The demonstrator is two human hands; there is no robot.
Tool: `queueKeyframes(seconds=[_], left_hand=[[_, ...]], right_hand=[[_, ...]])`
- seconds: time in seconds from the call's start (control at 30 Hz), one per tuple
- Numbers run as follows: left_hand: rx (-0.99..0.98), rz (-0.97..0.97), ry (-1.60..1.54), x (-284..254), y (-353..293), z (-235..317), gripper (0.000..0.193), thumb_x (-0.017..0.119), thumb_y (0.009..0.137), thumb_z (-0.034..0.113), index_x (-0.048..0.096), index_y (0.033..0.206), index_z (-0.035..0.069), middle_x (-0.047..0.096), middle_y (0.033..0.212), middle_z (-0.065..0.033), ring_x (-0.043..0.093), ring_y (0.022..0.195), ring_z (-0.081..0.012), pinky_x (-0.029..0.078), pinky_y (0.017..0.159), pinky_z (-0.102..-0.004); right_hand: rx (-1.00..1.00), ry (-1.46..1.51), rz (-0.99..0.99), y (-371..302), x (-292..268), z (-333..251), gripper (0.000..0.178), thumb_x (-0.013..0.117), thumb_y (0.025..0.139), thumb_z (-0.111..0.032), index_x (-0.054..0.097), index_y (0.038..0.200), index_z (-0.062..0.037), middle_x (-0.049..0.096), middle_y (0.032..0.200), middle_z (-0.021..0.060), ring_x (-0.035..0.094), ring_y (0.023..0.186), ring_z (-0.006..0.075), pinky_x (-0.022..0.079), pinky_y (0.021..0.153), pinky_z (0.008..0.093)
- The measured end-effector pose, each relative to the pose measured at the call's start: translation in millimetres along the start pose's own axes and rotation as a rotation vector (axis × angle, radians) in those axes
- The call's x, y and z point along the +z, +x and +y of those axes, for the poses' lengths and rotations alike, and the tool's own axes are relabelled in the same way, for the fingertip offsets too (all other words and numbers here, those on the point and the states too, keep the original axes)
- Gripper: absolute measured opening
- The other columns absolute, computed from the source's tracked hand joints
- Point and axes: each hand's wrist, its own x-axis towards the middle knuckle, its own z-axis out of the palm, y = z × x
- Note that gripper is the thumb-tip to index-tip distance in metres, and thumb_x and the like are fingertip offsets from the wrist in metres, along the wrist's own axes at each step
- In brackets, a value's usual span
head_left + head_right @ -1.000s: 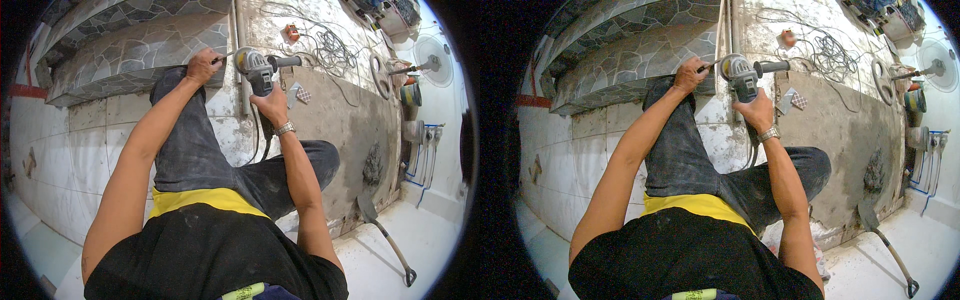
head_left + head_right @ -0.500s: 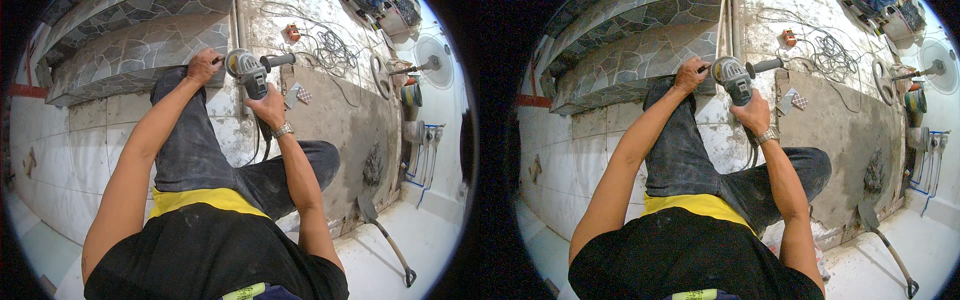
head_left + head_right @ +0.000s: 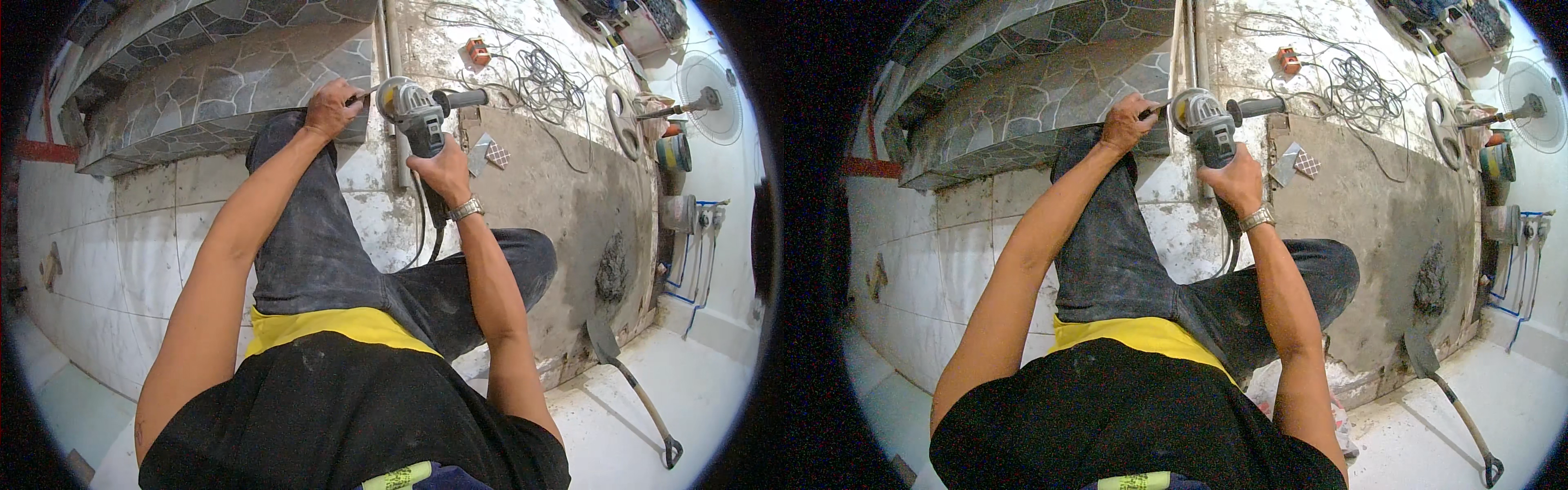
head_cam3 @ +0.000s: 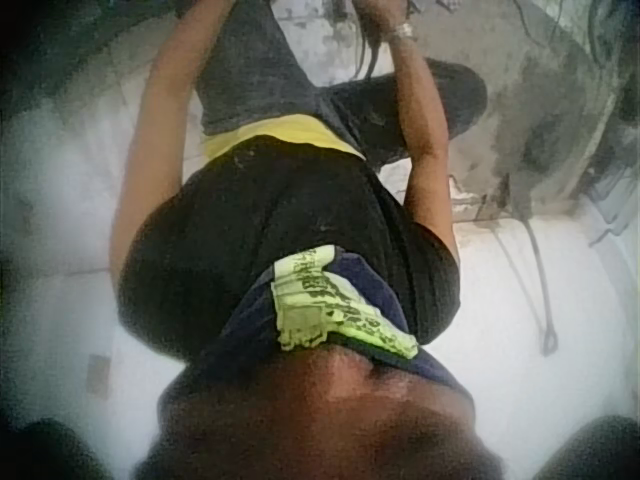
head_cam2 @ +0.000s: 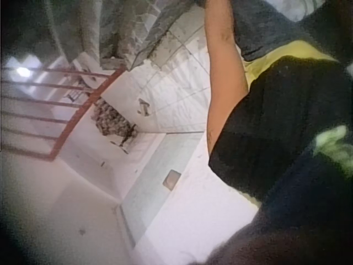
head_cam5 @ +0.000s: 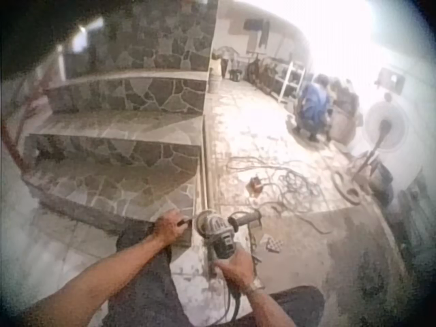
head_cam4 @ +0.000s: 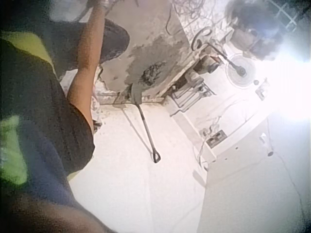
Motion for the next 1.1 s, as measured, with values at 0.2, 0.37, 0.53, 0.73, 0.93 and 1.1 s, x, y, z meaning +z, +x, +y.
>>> queueKeyframes(seconds=[0.2, 0.37, 0.53, 0.73, 0.93, 1.1], left_hand=[[-0.017, -0.024, 0.003, 0.1, 0.6, 1.3, 0.021, 0.074, 0.082, 0.024, 0.078, 0.1, 0.013, 0.067, 0.095, -0.0147, 0.066, 0.092, -0.0363, 0.053, 0.082, -0.0462], [-0.06, 0.039, -0.043, -0.3, -0.3, -0.7, 0.02, 0.075, 0.082, 0.021, 0.077, 0.1, 0.013, 0.068, 0.098, -0.0133, 0.067, 0.092, -0.0359, 0.054, 0.082, -0.0453], [0.052, 0.142, 0.011, -3.4, 0.2, 6.4, 0.018, 0.076, 0.079, 0.006, 0.074, 0.096, 0.011, 0.064, 0.096, -0.0093, 0.064, 0.094, -0.0324, 0.054, 0.083, -0.0412], [0.137, 0.147, 0.039, -0.6, -2.6, 1.6, 0.017, 0.078, 0.076, 0.005, 0.07, 0.09, 0.009, 0.061, 0.099, -0.0079, 0.061, 0.098, -0.031, 0.053, 0.086, -0.0411], [0.203, 0.159, 0.041, 0.2, 1.1, 5.6, 0.019, 0.078, 0.074, 0.003, 0.069, 0.09, 0.008, 0.063, 0.096, -0.0093, 0.063, 0.096, -0.031, 0.053, 0.085, -0.0397], [-0.033, 0.12, -0.089, 1.6, 1.9, 5.3, 0.016, 0.082, 0.078, 0.016, 0.071, 0.087, 0.008, 0.067, 0.09, -0.0107, 0.066, 0.089, -0.0327, 0.052, 0.081, -0.0428]], right_hand=[[-0.003, 0.023, 0.062, 5.0, -1.2, 13.6, 0.055, 0.085, 0.063, -0.033, 0.068, 0.102, 0.0023, 0.074, 0.092, 0.0189, 0.072, 0.083, 0.0328, 0.056, 0.078, 0.0422], [0.07, 0.038, 0.02, 12.5, -4.0, 22.5, 0.061, 0.086, 0.062, -0.037, 0.067, 0.107, 0.0012, 0.074, 0.098, 0.0224, 0.072, 0.091, 0.0381, 0.057, 0.084, 0.045], [0.06, 0.098, 0.082, 13.0, -5.3, 32.3, 0.06, 0.085, 0.064, -0.033, 0.068, 0.109, 0.002, 0.075, 0.098, 0.0213, 0.072, 0.09, 0.037, 0.056, 0.084, 0.0438], [0.064, 0.117, 0.095, 4.0, -17.2, 12.1, 0.058, 0.084, 0.064, -0.031, 0.067, 0.107, 0.0043, 0.075, 0.1, 0.023, 0.072, 0.091, 0.0366, 0.056, 0.084, 0.0439], [0.052, -0.02, 0.126, 5.1, -12.3, 18.4, 0.058, 0.083, 0.064, -0.032, 0.067, 0.106, 0.0035, 0.074, 0.098, 0.0236, 0.072, 0.09, 0.0383, 0.056, 0.084, 0.0451], [-0.032, 0.12, 0.057, -0.7, -10.3, 15.0, 0.056, 0.083, 0.065, -0.033, 0.067, 0.106, 0.0019, 0.074, 0.098, 0.0231, 0.073, 0.091, 0.0371, 0.056, 0.084, 0.0451]])
